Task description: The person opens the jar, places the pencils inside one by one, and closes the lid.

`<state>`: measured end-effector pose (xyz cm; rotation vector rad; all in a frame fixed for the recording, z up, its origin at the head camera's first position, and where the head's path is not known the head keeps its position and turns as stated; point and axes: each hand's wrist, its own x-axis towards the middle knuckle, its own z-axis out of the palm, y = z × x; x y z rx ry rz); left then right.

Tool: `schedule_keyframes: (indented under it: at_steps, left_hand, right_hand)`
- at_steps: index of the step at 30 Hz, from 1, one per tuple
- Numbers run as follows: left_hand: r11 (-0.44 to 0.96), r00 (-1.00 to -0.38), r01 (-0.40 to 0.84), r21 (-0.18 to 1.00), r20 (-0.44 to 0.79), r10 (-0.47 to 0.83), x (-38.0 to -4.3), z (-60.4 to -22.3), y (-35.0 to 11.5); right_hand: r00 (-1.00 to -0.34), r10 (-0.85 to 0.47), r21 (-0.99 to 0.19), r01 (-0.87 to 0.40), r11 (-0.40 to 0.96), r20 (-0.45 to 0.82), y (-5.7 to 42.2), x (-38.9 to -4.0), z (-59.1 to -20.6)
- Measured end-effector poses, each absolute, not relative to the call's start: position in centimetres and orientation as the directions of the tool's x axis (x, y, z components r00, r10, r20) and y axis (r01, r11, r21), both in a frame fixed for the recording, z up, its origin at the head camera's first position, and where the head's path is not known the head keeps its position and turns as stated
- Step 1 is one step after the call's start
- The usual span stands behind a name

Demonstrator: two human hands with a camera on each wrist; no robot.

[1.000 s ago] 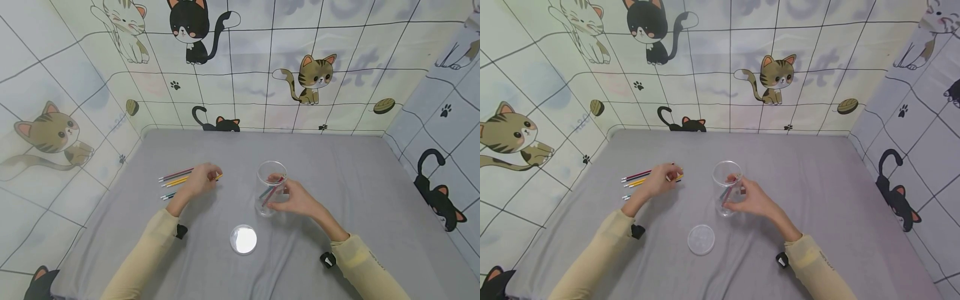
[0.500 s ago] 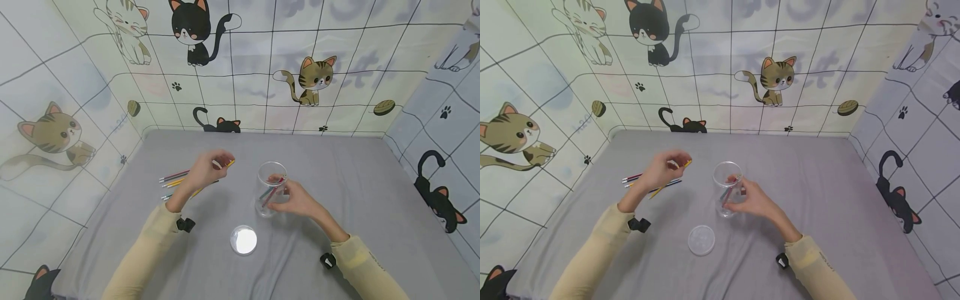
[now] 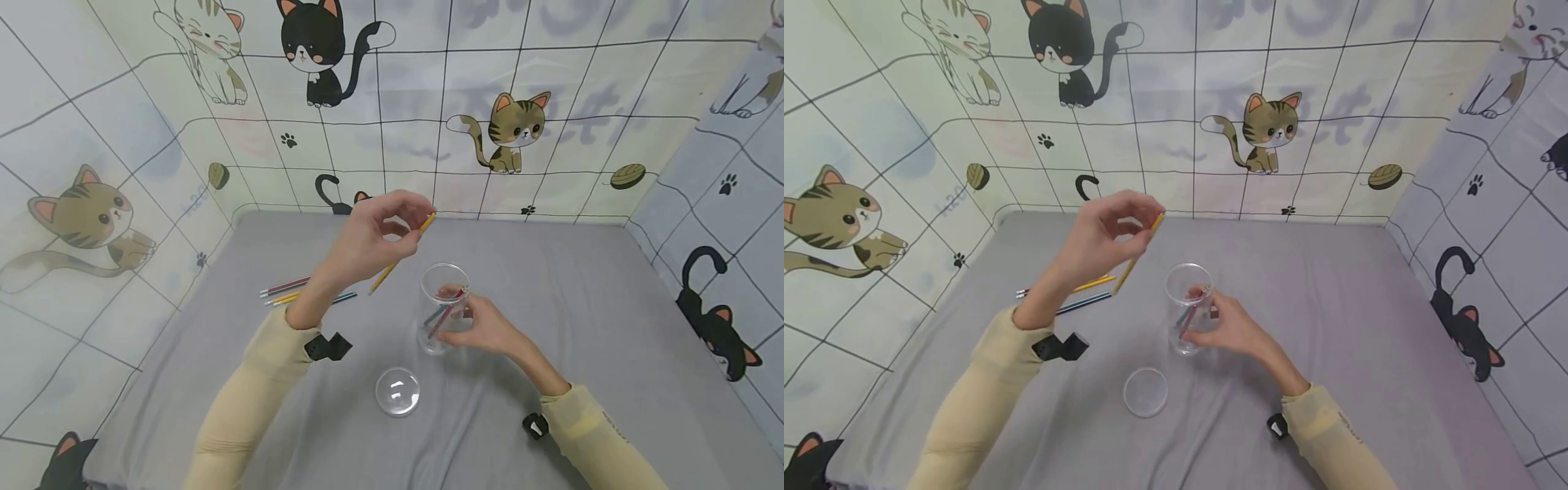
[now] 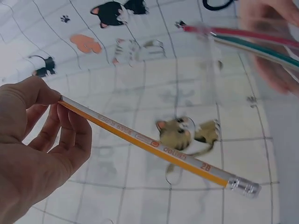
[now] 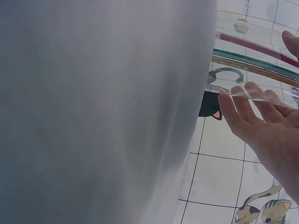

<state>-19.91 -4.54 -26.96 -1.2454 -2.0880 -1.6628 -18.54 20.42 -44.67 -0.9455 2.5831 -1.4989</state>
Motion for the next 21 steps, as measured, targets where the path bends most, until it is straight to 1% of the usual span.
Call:
schedule_keyframes:
  at_steps: [7, 13, 16, 21]
  left_hand:
    - [-0.083, -0.585, 0.704, 0.706, 0.642, 0.495, -19.0, -24.1, -2.0]
    - [-0.167, -0.555, 0.689, 0.705, 0.662, 0.504, -18.8, -23.4, -0.1]
    - [-0.183, -0.557, 0.680, 0.710, 0.663, 0.501, -19.0, -23.9, 0.6]
    - [-0.173, -0.588, 0.674, 0.718, 0.663, 0.463, -19.5, -25.1, 0.9]
  right_hand:
    - [-0.804, -0.506, -0.788, -0.517, 0.335, 0.312, 20.5, -18.6, -44.7]
    - [-0.807, -0.505, -0.800, -0.505, 0.323, 0.306, 20.5, -18.5, -44.7]
    - [-0.812, -0.504, -0.808, -0.493, 0.323, 0.294, 20.6, -18.5, -44.6]
    - [-0.812, -0.510, -0.812, -0.487, 0.322, 0.285, 20.6, -18.5, -44.5]
